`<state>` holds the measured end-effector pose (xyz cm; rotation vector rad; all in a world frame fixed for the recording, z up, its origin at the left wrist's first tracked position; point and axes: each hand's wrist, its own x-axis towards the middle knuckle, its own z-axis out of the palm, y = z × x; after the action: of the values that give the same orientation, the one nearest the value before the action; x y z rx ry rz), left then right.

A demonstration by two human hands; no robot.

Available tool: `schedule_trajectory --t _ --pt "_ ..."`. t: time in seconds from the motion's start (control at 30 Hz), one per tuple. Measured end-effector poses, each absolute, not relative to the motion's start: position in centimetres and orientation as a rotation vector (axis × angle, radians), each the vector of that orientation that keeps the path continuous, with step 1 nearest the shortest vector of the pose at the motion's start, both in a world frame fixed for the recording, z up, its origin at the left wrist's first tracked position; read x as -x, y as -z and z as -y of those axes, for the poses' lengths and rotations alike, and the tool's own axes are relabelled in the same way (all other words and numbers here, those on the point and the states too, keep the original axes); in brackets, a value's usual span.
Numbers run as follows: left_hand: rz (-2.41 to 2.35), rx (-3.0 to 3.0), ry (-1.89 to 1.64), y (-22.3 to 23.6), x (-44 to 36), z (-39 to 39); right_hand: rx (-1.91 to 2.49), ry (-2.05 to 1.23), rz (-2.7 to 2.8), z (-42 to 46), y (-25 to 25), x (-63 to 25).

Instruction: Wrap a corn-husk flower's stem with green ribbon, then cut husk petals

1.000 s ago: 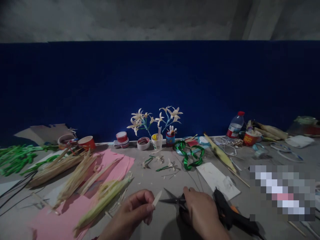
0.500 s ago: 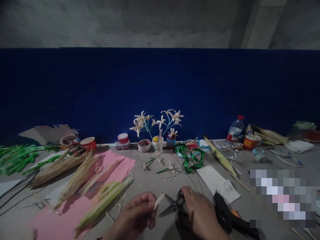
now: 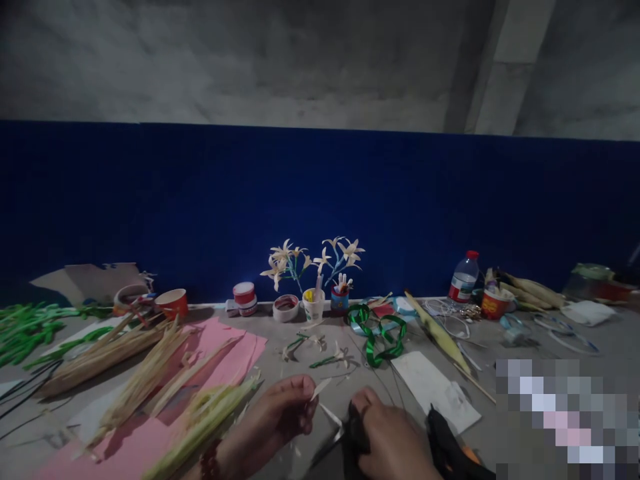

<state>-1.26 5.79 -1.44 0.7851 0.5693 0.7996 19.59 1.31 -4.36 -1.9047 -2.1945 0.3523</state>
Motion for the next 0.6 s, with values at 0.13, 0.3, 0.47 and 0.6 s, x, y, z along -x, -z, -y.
schedule_trajectory --t 0.13,0.3,0.47,0.6 --pt "-0.551 -0.739 -0.771 2.2 1.3 -6.1 1.671 -0.722 2.145 -1.6 3.3 -20.2" --pt "-0.496 -0.646 -0.634 2.7 1.7 -6.1 1.377 -0.926 1.853 -2.8 1.1 -18.8" --pt "-0.454 -0.556 -0.495 2.9 2.2 -6.2 1.179 -0.954 1.679 -3.2 0.9 -16.1" --pt "-0.476 -0.527 -0.42 3.2 2.4 -6.6 1.129 -0.943 1.639 -3.1 1.2 -15.5"
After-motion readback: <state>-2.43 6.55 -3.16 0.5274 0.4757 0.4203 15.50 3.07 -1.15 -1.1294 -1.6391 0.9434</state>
